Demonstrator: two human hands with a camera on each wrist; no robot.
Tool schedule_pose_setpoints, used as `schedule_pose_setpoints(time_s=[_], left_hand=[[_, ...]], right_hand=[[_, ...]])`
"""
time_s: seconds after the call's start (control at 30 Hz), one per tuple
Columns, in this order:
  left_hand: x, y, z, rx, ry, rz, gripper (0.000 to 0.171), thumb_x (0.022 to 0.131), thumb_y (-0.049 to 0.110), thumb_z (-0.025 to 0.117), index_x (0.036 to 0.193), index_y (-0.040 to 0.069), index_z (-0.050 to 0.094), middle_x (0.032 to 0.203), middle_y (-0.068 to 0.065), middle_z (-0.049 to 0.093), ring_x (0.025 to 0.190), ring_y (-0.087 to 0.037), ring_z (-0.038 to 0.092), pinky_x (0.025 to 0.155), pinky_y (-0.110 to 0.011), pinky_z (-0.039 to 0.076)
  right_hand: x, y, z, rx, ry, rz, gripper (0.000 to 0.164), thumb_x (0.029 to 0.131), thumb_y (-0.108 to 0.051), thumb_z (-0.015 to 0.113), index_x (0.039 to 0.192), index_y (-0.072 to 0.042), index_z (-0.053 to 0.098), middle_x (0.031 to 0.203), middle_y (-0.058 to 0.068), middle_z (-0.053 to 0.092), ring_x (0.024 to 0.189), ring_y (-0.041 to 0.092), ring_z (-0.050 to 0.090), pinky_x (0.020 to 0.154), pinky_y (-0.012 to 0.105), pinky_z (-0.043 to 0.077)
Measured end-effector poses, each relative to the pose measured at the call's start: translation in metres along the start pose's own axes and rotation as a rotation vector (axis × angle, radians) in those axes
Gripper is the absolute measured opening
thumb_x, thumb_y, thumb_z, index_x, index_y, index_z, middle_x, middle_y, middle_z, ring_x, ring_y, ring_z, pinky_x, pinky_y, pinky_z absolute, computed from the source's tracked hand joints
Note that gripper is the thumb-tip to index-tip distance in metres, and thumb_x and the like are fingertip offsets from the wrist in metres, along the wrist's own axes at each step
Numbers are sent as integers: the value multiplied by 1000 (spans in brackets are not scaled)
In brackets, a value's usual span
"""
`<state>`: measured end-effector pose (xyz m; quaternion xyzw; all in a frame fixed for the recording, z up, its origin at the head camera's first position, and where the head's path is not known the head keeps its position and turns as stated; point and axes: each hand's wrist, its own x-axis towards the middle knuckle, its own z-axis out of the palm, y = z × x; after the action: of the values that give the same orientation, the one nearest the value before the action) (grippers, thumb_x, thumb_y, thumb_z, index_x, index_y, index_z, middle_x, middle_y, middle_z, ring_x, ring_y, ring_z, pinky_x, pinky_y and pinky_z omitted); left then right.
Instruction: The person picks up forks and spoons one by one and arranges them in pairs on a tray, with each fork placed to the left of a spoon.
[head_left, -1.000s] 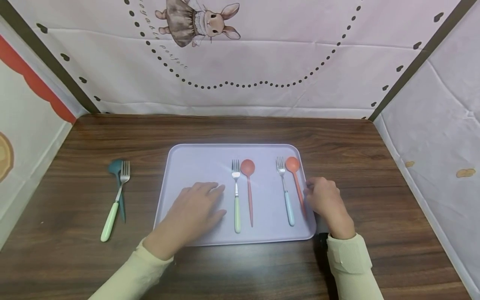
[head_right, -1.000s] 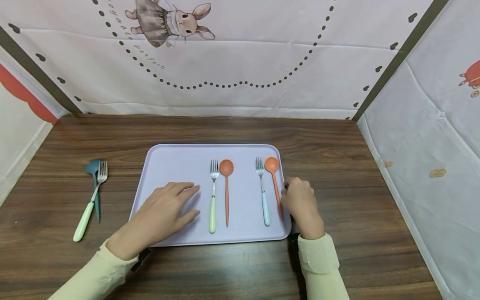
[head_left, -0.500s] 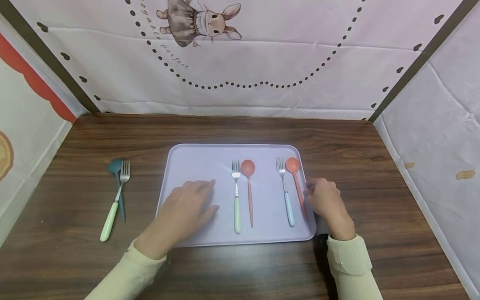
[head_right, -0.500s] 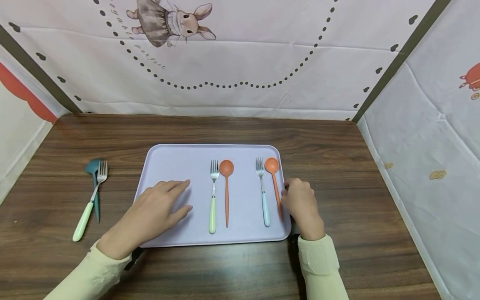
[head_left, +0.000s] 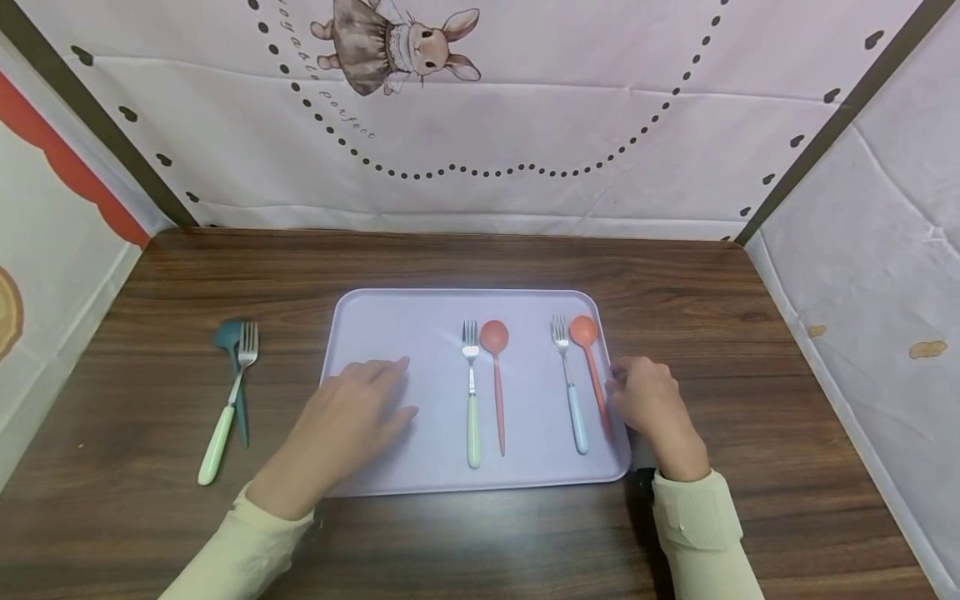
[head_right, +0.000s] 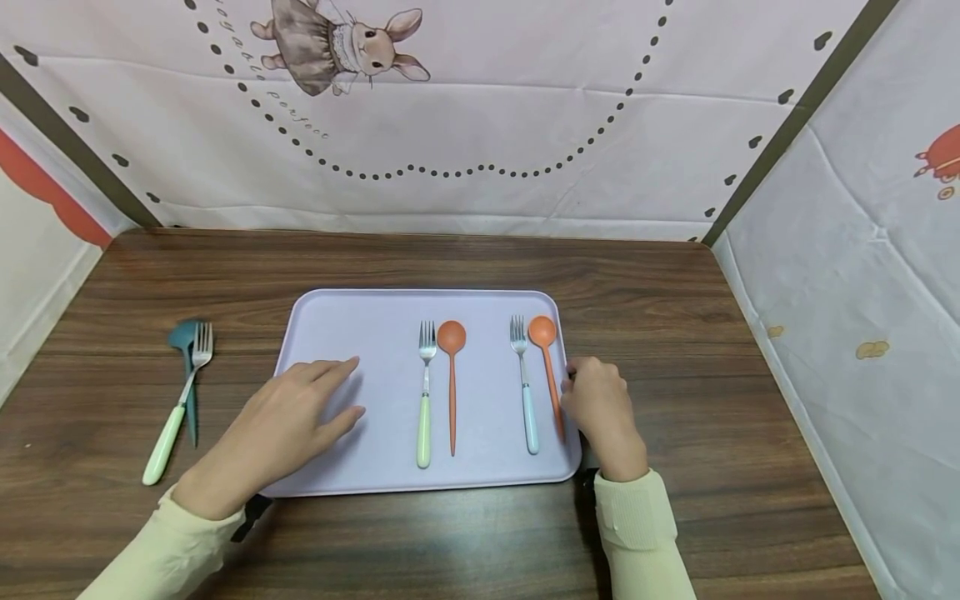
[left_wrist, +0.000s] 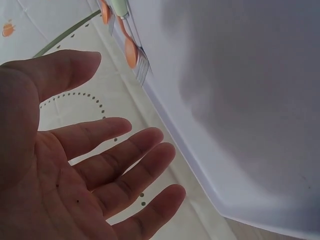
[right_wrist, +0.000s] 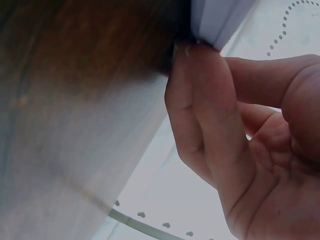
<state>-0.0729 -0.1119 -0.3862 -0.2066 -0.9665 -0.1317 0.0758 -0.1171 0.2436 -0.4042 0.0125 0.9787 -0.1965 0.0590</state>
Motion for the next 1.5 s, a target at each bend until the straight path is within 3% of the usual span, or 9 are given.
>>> schedule_pose_setpoints(time_s=[1.1,1.5], left_hand=[[-17,-29,-12,3,12,-109,55,81,30,66,125,0,53,111,-25,58,97,-41,53,76,-57,47],[-27,-38,-11,-1,98,-156,50,79,27,67,118,-3,57,107,-28,58,94,-42,54,76,-58,46]], right_hand=[[-1,0,0,5,6,11,32,85,-10,56,113,4,61,107,24,62,83,32,58,70,52,50],[-1,0,0,3,-3,24,33,85,-12,56,114,3,61,106,24,62,79,32,57,65,51,50]])
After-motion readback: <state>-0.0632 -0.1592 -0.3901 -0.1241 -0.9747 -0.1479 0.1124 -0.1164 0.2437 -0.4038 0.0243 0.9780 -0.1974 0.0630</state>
